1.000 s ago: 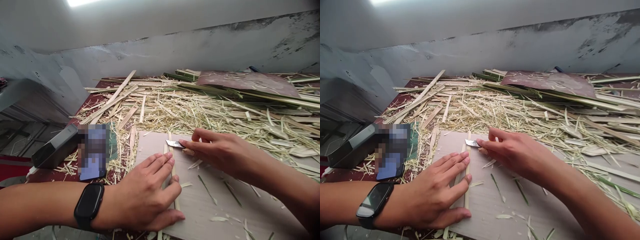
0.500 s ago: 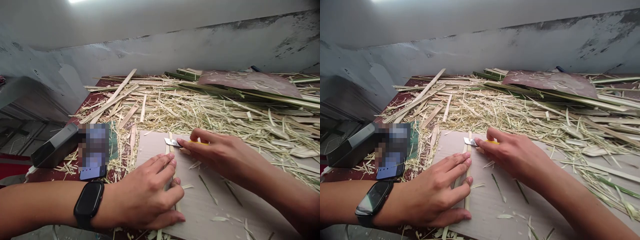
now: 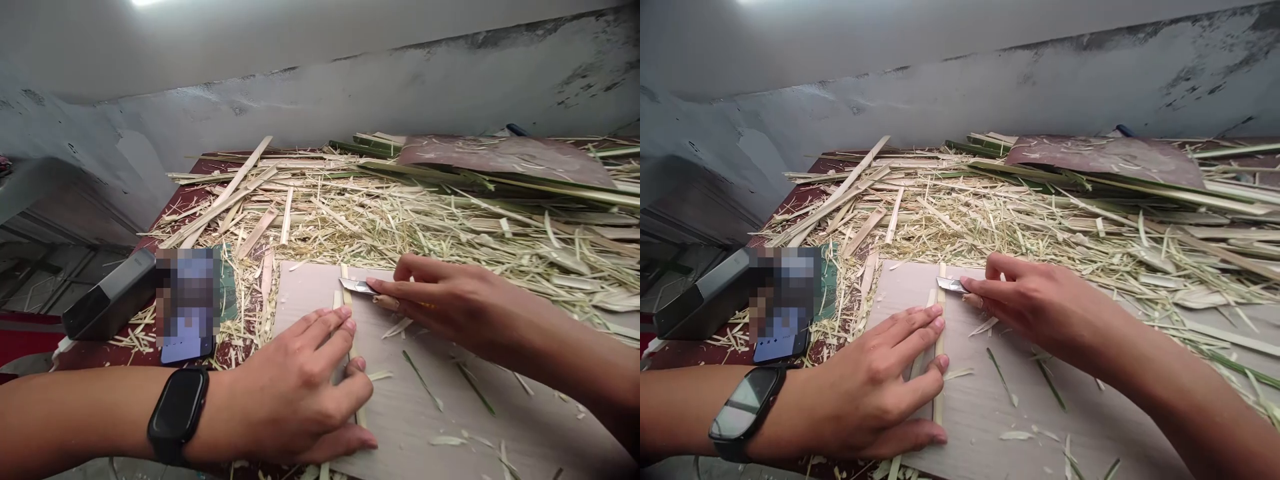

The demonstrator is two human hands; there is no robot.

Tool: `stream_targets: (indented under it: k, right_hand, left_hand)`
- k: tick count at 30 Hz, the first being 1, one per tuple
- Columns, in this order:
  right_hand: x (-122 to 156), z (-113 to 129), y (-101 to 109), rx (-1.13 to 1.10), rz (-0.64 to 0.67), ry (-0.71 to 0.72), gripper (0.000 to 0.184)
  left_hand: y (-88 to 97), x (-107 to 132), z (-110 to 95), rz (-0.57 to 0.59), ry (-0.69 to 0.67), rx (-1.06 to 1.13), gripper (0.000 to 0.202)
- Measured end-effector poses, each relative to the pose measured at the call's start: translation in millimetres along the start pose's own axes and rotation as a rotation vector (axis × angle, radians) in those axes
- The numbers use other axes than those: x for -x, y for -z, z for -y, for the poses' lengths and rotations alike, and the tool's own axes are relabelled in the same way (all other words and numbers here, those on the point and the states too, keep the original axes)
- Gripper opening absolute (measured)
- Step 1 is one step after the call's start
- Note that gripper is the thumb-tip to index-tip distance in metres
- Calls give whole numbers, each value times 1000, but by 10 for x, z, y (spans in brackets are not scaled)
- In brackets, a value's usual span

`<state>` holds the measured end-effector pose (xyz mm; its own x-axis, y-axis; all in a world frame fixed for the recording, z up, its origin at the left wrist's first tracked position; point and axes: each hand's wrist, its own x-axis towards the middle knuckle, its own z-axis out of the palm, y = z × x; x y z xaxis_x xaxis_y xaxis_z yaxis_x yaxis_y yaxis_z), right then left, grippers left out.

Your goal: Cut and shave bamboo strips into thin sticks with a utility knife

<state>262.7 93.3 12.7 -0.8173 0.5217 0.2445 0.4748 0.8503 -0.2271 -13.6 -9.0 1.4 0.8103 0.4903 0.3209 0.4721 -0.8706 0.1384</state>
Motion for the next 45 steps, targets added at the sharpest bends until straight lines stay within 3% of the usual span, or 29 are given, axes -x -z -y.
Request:
stream_targets:
  k: [13,24,37,45]
  right_hand:
    - [-70,179,-81,219,-78,21,38]
    - [0,60,-29,147,-59,16,35]
    - [-96,222,-78,265,-92,12,32]
    - [-39,151,-69,232,-79,6,37]
  left_hand:
    - [4,-26,9,10,-3,22,44]
    - [23,-26,3,28,-4,-12,49]
    - [32,-39,5,-6,-6,6,44]
    - [28,-45,-1,-6,1,-24,47]
